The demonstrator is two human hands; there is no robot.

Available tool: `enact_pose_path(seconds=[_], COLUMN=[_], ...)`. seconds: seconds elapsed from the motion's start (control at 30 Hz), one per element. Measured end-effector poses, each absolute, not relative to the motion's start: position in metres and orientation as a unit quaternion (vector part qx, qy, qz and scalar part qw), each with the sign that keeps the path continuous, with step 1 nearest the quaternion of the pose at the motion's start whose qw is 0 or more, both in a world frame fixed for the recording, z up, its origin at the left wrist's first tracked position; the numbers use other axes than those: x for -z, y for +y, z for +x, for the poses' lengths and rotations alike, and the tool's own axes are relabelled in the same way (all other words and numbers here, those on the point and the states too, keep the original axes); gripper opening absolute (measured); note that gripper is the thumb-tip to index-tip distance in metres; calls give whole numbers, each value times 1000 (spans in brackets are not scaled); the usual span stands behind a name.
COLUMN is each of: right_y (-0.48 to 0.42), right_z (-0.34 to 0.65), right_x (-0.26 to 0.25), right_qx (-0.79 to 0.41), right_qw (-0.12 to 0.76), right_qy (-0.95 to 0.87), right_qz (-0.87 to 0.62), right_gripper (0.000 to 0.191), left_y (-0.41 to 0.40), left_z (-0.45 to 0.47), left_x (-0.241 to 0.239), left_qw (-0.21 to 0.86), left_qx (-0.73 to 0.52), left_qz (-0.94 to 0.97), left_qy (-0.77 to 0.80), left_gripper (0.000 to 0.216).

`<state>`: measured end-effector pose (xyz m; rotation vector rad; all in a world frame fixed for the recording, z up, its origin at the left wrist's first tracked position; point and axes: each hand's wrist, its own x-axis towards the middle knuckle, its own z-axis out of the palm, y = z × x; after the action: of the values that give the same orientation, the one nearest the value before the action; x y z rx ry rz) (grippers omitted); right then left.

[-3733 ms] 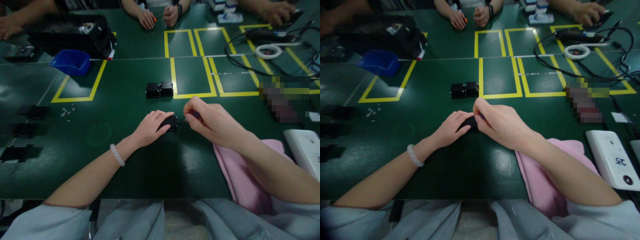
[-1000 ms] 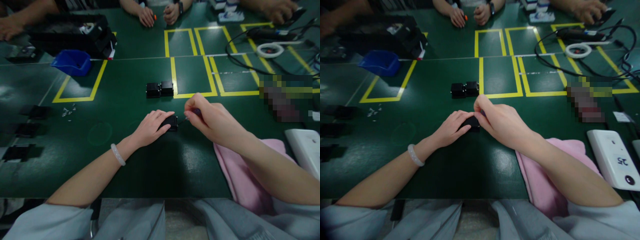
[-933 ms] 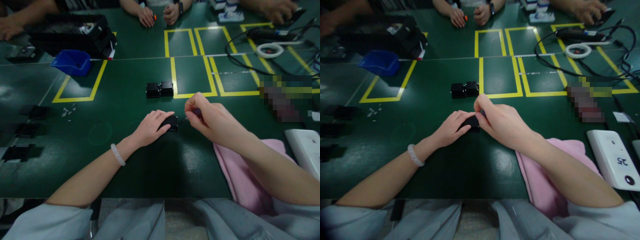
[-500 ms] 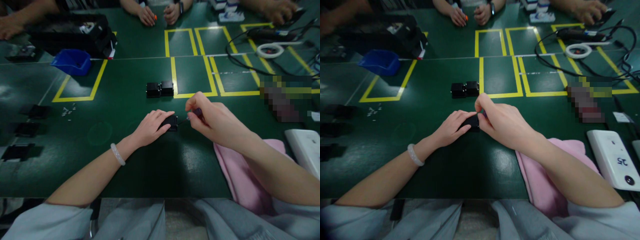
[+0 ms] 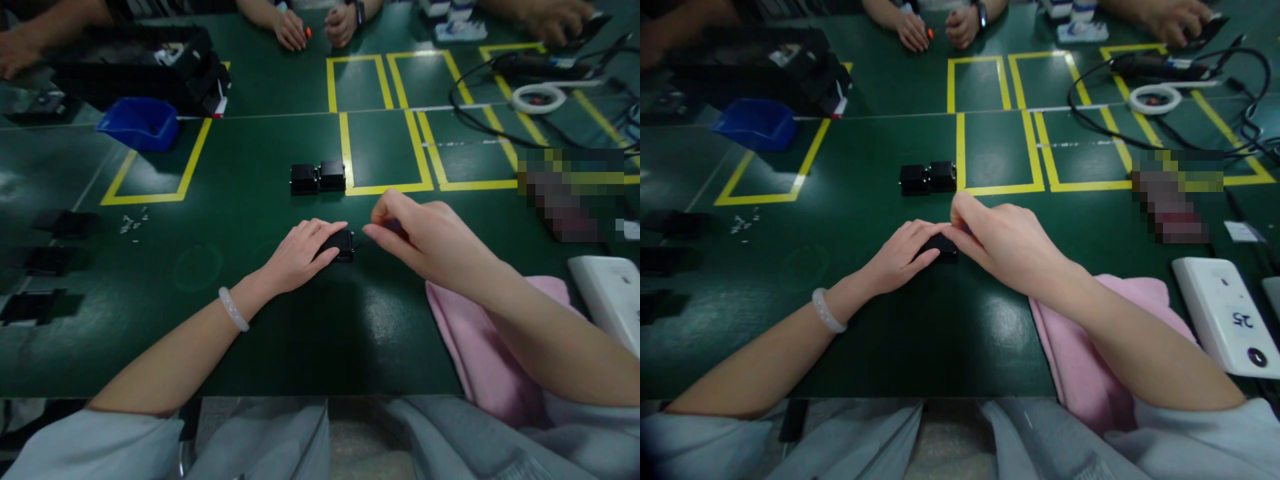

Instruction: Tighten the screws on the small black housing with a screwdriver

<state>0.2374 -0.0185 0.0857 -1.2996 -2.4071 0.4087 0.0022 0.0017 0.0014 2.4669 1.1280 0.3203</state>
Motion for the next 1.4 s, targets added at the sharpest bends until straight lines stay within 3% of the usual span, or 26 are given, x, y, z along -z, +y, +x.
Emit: enact_pose_path(seconds=[0.13,0.4,0.5,0.77,0.87,1.17,1.4], right_y=[-19,-18,-19,-19,-19,-19,-20], right_z=[237,236,236,235,235,236,235], right_x=[-86,-85,-85,-86,-85,-85,-84], right_qx=[-161,-164,-180,-175,-175,-151,-158], right_qw=[186,185,188,183,195,182,194], right_qy=[-854,-858,-860,-859,-854,-860,-858], right_qz=[-458,-451,-440,-446,-449,-452,-449], right_gripper=[6,14,5,14,7,15,9], left_y=[2,1,1,2,2,1,2], left_z=[2,2,2,2,2,2,2], left_x=[-2,-2,-1,-1,-2,-2,-2], left_qw=[202,203,204,204,204,206,195], left_qx=[-115,-117,-118,-117,-116,-116,-117], left_qz=[886,885,885,885,885,884,888], left_qy=[401,402,402,402,403,403,400], left_gripper=[51,51,50,51,51,50,51])
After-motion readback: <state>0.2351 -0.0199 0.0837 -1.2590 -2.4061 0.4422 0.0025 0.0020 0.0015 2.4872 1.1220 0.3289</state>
